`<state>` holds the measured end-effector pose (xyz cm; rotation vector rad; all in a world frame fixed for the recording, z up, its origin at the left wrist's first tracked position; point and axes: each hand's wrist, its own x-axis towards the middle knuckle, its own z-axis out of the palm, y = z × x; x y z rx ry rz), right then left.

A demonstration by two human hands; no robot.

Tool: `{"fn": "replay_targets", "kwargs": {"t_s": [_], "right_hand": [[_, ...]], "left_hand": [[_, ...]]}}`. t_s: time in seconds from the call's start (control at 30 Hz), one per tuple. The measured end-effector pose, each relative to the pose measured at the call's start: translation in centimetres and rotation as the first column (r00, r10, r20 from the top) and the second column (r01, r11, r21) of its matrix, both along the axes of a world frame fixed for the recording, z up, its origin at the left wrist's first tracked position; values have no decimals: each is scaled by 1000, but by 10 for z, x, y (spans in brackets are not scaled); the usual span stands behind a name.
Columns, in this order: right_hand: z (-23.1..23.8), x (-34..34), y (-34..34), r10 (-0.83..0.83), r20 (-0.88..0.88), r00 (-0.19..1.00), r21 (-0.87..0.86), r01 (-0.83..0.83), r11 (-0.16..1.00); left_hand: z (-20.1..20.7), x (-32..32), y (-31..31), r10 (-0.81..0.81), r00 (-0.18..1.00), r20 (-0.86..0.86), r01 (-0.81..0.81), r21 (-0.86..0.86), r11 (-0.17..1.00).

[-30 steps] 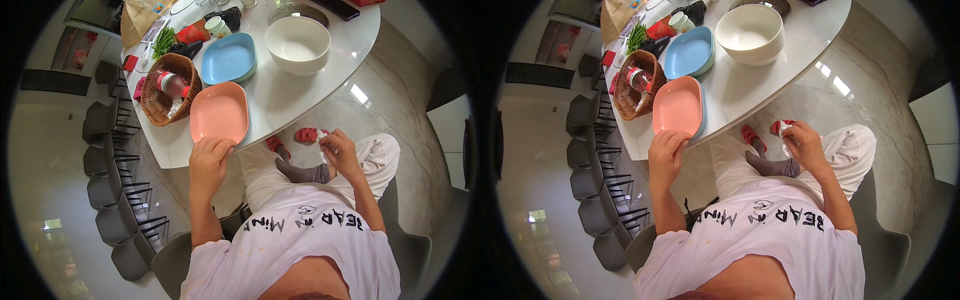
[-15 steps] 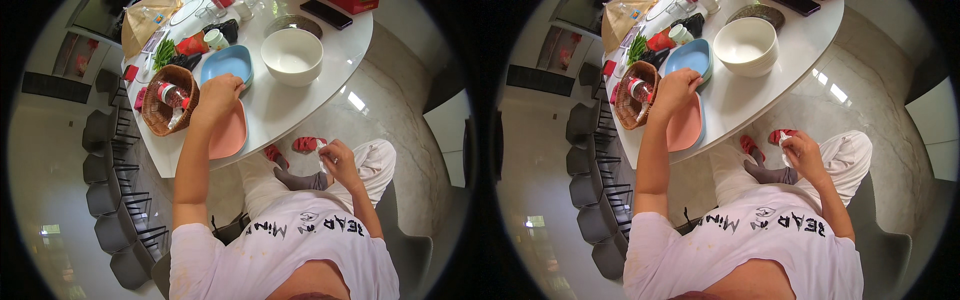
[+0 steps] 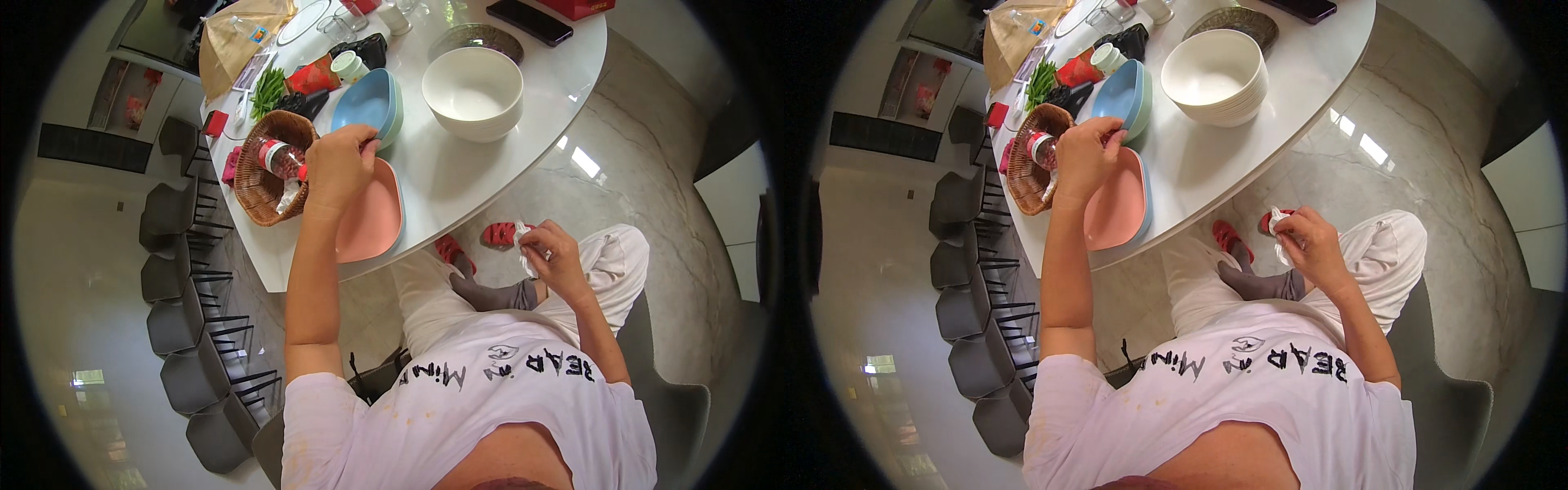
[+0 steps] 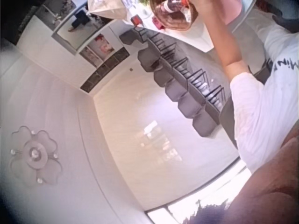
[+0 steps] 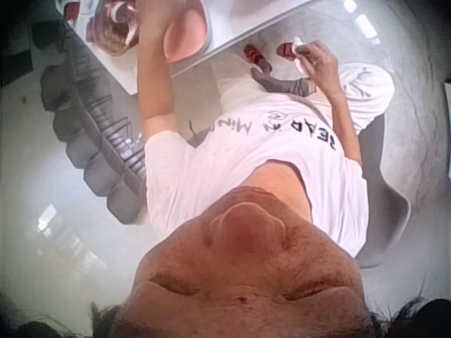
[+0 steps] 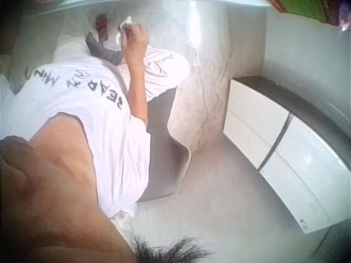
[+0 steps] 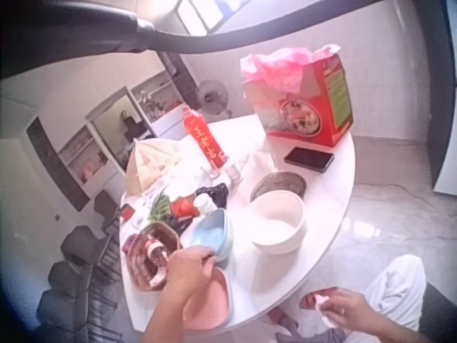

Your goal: The person wipes multiple white bowls and colorful square plates with a white cloth while seated at a dining table. They handle each item one at a time, wiping the interior and exterior surfaces, then place them back on the table.

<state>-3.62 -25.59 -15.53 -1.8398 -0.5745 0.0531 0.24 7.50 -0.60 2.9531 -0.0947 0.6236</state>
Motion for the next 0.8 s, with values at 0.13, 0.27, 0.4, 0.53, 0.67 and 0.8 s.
{"fn": "replay_targets", "kwargs": {"t_s": [0.13,0.27,0.4,0.53,0.67,0.8], "right_hand": [[3,2,-2,-40,-36,999,47,42,998],[12,5,-2,-49,-41,998,77,52,996],[21,10,0,-91,-80,993,172,103,980],[58,11,2,-184,158,970,289,132,948],[123,-8,20,-154,594,789,358,-88,929],[141,-1,45,-48,785,617,226,-214,950]], "left_hand": [[0,0,-1,12,1000,-24,-11,14,1000],[6,-5,-6,-6,997,77,10,-51,999],[21,-31,-20,34,956,291,97,-421,902],[33,-84,-54,82,897,434,332,-785,522],[17,-130,-92,-66,945,322,328,-934,141],[-9,-141,-114,-158,963,217,223,-975,21]]}}
